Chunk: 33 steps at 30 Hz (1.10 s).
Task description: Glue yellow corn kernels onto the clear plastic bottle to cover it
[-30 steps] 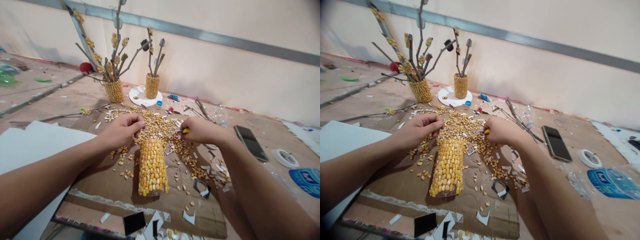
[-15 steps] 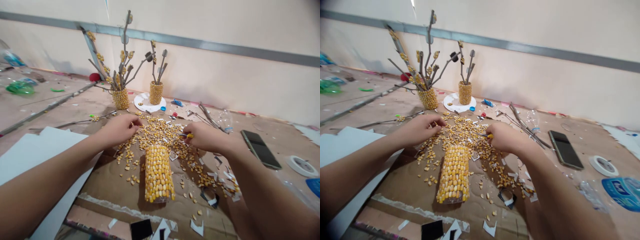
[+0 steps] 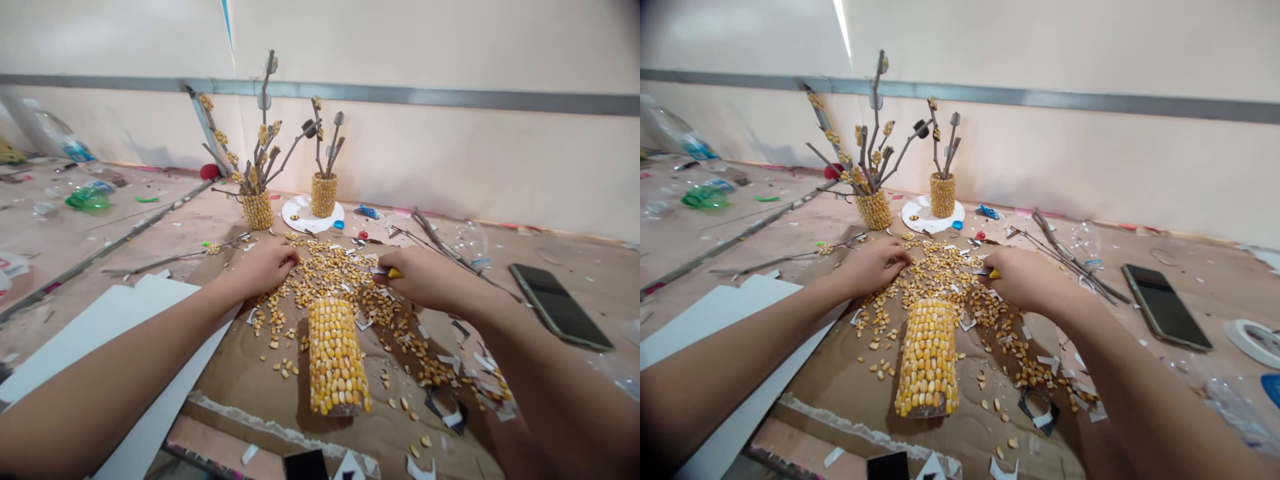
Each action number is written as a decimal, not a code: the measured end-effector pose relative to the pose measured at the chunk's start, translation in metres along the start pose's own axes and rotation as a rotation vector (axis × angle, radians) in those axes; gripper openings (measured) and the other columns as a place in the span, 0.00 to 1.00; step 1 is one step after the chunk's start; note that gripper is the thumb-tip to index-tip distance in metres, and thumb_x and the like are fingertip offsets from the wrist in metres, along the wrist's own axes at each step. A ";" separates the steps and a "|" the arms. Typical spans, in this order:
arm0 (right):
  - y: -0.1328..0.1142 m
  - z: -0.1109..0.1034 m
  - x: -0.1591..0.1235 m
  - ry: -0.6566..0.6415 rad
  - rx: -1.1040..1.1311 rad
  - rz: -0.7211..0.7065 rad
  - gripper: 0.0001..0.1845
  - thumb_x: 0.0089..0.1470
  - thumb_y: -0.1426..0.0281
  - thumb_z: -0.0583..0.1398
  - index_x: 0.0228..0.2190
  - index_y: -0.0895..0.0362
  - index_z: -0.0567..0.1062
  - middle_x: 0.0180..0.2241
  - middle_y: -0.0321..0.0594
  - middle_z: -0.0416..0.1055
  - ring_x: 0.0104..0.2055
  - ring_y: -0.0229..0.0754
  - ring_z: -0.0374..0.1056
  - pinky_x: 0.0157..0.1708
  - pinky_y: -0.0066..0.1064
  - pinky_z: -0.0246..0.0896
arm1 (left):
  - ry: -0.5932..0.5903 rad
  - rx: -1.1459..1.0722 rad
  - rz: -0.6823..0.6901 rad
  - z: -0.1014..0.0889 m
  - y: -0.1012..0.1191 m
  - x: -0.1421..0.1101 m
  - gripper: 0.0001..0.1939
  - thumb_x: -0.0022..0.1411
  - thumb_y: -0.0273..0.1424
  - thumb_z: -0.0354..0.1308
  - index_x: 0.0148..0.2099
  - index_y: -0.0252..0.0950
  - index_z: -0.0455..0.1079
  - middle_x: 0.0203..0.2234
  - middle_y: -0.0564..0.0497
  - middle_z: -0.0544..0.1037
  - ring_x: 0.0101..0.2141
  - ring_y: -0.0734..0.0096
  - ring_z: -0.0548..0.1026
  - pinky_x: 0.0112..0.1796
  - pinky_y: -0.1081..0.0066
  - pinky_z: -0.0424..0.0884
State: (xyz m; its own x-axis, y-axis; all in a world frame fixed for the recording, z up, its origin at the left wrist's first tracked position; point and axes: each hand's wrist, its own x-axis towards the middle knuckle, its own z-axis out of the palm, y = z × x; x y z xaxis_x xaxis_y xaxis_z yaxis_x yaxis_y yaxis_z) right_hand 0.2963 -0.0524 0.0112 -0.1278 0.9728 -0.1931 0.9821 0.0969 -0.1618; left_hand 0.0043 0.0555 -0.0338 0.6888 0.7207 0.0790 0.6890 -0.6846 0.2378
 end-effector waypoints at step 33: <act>-0.005 0.009 -0.004 -0.015 -0.041 -0.084 0.04 0.59 0.71 0.62 0.35 0.51 0.78 0.34 0.42 0.81 0.37 0.50 0.74 0.31 0.34 0.52 | -0.246 0.151 -0.237 -0.051 -0.051 -0.012 0.14 0.60 0.40 0.67 0.46 0.40 0.79 0.45 0.42 0.83 0.43 0.51 0.80 0.42 0.63 0.73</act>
State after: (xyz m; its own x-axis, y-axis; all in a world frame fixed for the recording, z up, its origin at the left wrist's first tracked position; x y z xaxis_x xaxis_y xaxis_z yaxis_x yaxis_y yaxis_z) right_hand 0.2912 -0.0589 0.0042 -0.2113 0.9578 -0.1948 0.9727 0.1864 -0.1386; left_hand -0.0507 0.0875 0.0023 0.5267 0.8261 -0.2004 0.8490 -0.5231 0.0748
